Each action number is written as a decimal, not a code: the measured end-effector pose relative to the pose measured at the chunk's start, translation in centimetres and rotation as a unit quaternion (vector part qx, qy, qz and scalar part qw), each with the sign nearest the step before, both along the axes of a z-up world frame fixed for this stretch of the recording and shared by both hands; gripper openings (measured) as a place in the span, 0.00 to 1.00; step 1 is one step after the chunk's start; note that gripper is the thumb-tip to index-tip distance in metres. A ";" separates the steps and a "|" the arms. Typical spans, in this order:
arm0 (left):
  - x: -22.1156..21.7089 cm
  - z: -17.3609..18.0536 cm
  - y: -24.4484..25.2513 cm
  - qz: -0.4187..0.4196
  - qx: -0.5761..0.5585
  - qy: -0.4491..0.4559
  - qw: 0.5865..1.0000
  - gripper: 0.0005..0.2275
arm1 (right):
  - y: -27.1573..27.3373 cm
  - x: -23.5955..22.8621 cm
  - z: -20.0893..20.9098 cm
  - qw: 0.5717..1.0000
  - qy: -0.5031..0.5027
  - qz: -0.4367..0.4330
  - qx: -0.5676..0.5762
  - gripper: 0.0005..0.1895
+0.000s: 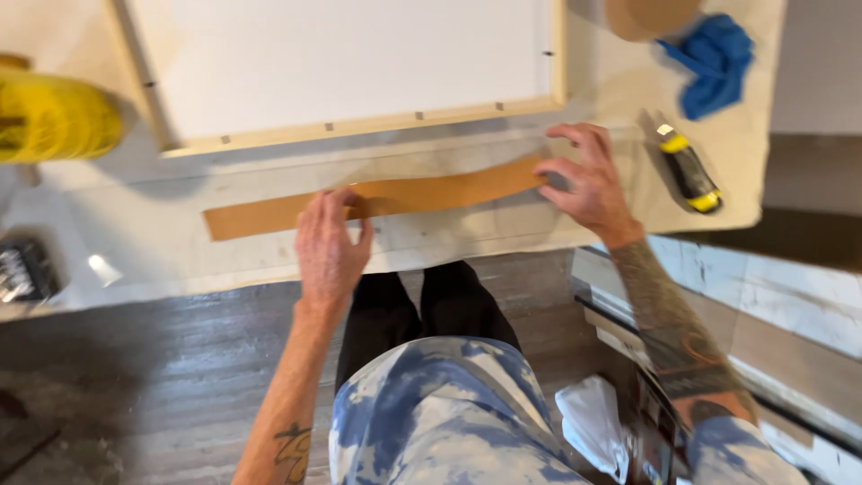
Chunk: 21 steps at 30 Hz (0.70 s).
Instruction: Applying adhesive paper tape to the inner edges of a wooden frame and smoothing it down with a cloth and brush
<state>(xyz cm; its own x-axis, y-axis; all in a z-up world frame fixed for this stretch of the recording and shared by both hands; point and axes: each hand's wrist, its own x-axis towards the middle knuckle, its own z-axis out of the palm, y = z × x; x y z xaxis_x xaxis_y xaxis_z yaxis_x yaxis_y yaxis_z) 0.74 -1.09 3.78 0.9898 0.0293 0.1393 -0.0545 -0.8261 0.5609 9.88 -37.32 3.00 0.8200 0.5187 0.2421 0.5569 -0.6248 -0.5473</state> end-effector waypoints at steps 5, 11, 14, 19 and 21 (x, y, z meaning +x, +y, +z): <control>0.1 0.2 0.4 0.043 -0.013 0.013 0.999 0.19 | 0.6 0.5 6.2 0.998 -0.002 0.047 -0.033 0.13; -0.1 0.5 2.5 0.105 -0.029 0.009 0.994 0.19 | 3.0 1.0 14.9 0.991 -0.043 0.088 -0.085 0.11; -0.7 -0.7 5.0 0.134 -0.003 -0.012 0.991 0.14 | 3.4 1.7 16.6 0.990 -0.018 0.085 -0.107 0.10; -3.3 -4.4 11.2 0.168 0.028 0.001 0.985 0.17 | 3.6 1.2 16.9 0.990 0.082 0.022 -0.111 0.13; -4.1 -5.0 13.5 0.177 0.040 0.010 0.983 0.20 | 4.4 0.7 17.6 0.962 0.234 -0.105 -0.092 0.13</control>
<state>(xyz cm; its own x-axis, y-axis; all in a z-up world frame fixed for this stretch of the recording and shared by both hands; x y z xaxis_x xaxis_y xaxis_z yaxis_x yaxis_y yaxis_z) -3.31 12.41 -1.22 0.9222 0.3618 0.1365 0.2540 -0.8329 0.4917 10.54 -32.88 20.62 0.9083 0.3285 -0.2589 0.1271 -0.8064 -0.5775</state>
